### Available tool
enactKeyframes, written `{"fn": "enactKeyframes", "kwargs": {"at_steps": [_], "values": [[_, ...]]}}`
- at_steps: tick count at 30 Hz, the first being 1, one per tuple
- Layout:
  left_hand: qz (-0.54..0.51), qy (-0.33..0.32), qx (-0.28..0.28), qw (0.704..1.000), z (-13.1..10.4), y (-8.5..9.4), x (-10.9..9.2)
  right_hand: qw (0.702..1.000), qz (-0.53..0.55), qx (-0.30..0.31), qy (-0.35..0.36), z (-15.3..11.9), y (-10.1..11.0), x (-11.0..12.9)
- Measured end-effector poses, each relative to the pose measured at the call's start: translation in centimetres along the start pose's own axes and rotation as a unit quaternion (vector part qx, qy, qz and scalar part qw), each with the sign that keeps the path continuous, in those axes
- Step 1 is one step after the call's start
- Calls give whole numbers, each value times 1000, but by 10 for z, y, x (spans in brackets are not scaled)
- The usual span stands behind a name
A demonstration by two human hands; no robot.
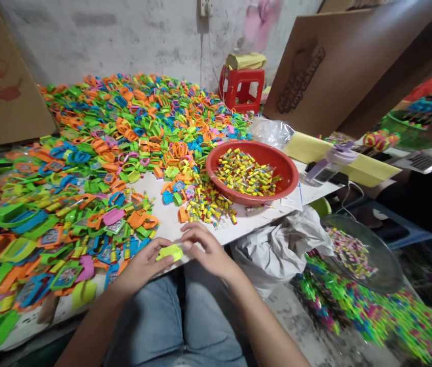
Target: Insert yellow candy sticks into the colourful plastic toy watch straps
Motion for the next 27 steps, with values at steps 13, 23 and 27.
{"fn": "enactKeyframes", "kwargs": {"at_steps": [13,23,27], "values": [[6,-84,-170,982,-17,-5,2,843,-469,-176,-197,14,10,-67],[194,-166,-178,950,-28,-8,-15,995,-44,-89,-14,-18,-12,16],[236,-192,-184,935,-30,-12,-19,994,-74,-78,14,-23,-19,35]]}}
Point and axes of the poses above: each hand's wrist, its own z-axis towards the middle knuckle, its own y-axis out of the back of the hand, x = y × z, the point moved 1 cm from there along z, towards the middle knuckle, and after that the axes turned 9 degrees about -y, right-handed, at the moved point
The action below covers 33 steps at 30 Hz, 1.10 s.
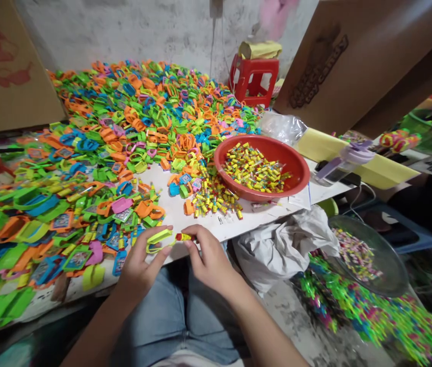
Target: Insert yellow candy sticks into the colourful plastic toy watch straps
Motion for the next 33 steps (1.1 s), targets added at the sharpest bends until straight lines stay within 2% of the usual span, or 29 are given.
{"fn": "enactKeyframes", "kwargs": {"at_steps": [9,13,17,21,26,33], "values": [[12,-6,-9,1000,-2,0,-3,998,-36,-54,11,-4,-8,1],[23,1,-10,1000,-2,2,-2,991,-120,-39,43,-5,-9,6],[19,45,0,999,-4,1,3,969,-243,-6,47,-6,-11,10],[6,94,53,994,-6,0,4,943,-330,22,39,-5,-12,6],[13,124,142,982,-5,5,3,940,-328,87,39,-4,-11,-4],[36,103,150,983,-3,13,0,948,-299,94,49,-8,-20,-6]]}}
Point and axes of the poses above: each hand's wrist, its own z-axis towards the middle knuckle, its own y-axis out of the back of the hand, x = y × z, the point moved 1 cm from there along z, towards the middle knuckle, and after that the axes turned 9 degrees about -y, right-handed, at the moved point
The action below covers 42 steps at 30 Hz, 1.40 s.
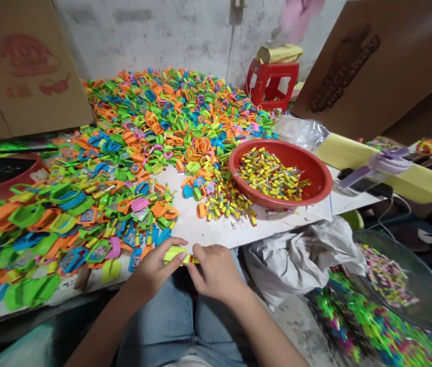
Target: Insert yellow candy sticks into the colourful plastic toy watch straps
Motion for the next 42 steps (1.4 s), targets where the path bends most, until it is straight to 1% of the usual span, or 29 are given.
{"fn": "enactKeyframes", "kwargs": {"at_steps": [2,4,6,8,9,11,12,13,15,17,19,20,21,22,23,24,25,26,28,30,32,35,38,40,41,42], "values": [[30,-14,2,999,4,6,0,1000,11,-6,-12,4,-2,-3],[95,-41,-20,994,11,19,1,998,27,-33,-38,12,-4,-15],[197,-58,-76,976,21,39,4,993,28,-84,-80,20,-4,-38],[310,-47,-151,938,33,65,10,983,-12,-116,-144,27,-4,-64],[358,-31,-186,914,38,78,15,978,-34,-114,-170,29,-5,-76],[424,5,-241,873,46,101,26,978,-56,-82,-183,31,-9,-91],[443,21,-252,860,49,110,32,980,-60,-63,-178,32,-12,-95],[455,36,-252,853,51,116,37,982,-63,-46,-170,32,-15,-95],[473,55,-232,848,53,120,45,985,-74,-22,-155,33,-21,-91],[493,51,-213,842,53,112,46,985,-90,-7,-150,36,-25,-84],[507,17,-211,836,54,93,40,982,-103,-4,-158,39,-29,-79],[501,-13,-198,843,57,80,35,981,-108,-5,-163,41,-30,-78],[484,-46,-174,857,61,65,30,980,-111,-6,-168,42,-31,-78],[456,-78,-139,876,67,49,25,979,-111,-6,-170,42,-32,-78],[419,-101,-99,897,74,33,22,979,-110,-7,-171,42,-33,-78],[382,-109,-67,915,82,17,20,980,-107,-8,-171,41,-33,-78],[350,-104,-50,930,91,2,19,980,-103,-9,-170,40,-34,-79],[326,-93,-48,940,101,-10,20,980,-101,-11,-171,38,-34,-80],[300,-72,-62,949,119,-28,24,981,-88,-19,-172,32,-35,-81],[281,-60,-79,955,133,-37,31,985,-42,-39,-161,25,-34,-81],[246,-57,-84,964,141,-39,37,987,37,-75,-138,18,-32,-81],[164,-69,-72,981,138,-38,44,969,166,-133,-123,10,-26,-77],[72,-75,-57,993,115,-35,41,928,299,-161,-152,7,-17,-69],[-58,-63,-49,995,93,-33,33,900,372,-158,-162,7,-8,-61],[-140,-50,-41,988,81,-32,28,893,392,-154,-157,8,-3,-56],[-220,-34,-32,974,70,-31,23,893,398,-151,-144,9,2,-51]]}}
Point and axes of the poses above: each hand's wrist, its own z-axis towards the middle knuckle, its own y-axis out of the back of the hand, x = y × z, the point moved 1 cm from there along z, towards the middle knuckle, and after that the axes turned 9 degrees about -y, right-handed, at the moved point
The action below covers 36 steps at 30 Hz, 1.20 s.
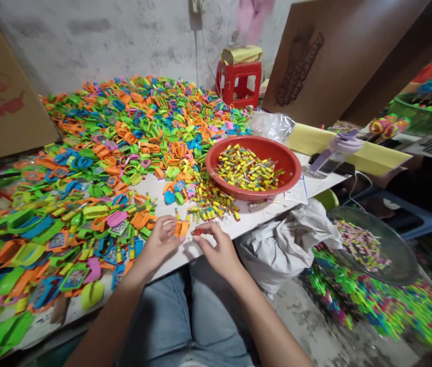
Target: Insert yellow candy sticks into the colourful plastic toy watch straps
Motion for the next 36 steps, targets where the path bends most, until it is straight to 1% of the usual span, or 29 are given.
{"fn": "enactKeyframes", "kwargs": {"at_steps": [1,2,5,7,9,11,13,19,24,26,28,30,32,36], "values": [[-68,19,2,997,-10,-1,-6,1000,-4,11,16,0,-1,8],[-114,35,5,993,-19,-2,-12,999,-15,24,36,-1,-2,15],[-145,46,-7,988,-39,-3,-24,994,-43,55,82,-5,-8,29],[-138,35,-31,989,-47,-2,-28,994,-50,58,83,-8,-13,31],[-119,24,-48,991,-53,-2,-29,996,-46,37,71,-13,-17,29],[-106,17,-47,993,-57,-2,-31,997,-38,17,64,-17,-19,28],[-93,10,-46,995,-59,-2,-32,997,-40,9,70,-19,-18,28],[-53,-18,-49,997,-60,-2,-38,994,-73,18,79,-20,-10,38],[-4,-21,-48,999,-60,-1,-42,987,-106,37,116,-20,-11,42],[4,-11,-46,999,-61,0,-41,978,-156,48,133,-20,-12,44],[8,10,-48,999,-62,2,-39,961,-229,66,140,-20,-12,46],[29,35,-54,997,-63,3,-37,941,-300,81,131,-21,-13,46],[55,53,-55,996,-65,4,-35,925,-349,95,117,-23,-13,44],[58,90,-10,994,-67,6,-27,901,-396,148,99,-26,-17,37]]}}
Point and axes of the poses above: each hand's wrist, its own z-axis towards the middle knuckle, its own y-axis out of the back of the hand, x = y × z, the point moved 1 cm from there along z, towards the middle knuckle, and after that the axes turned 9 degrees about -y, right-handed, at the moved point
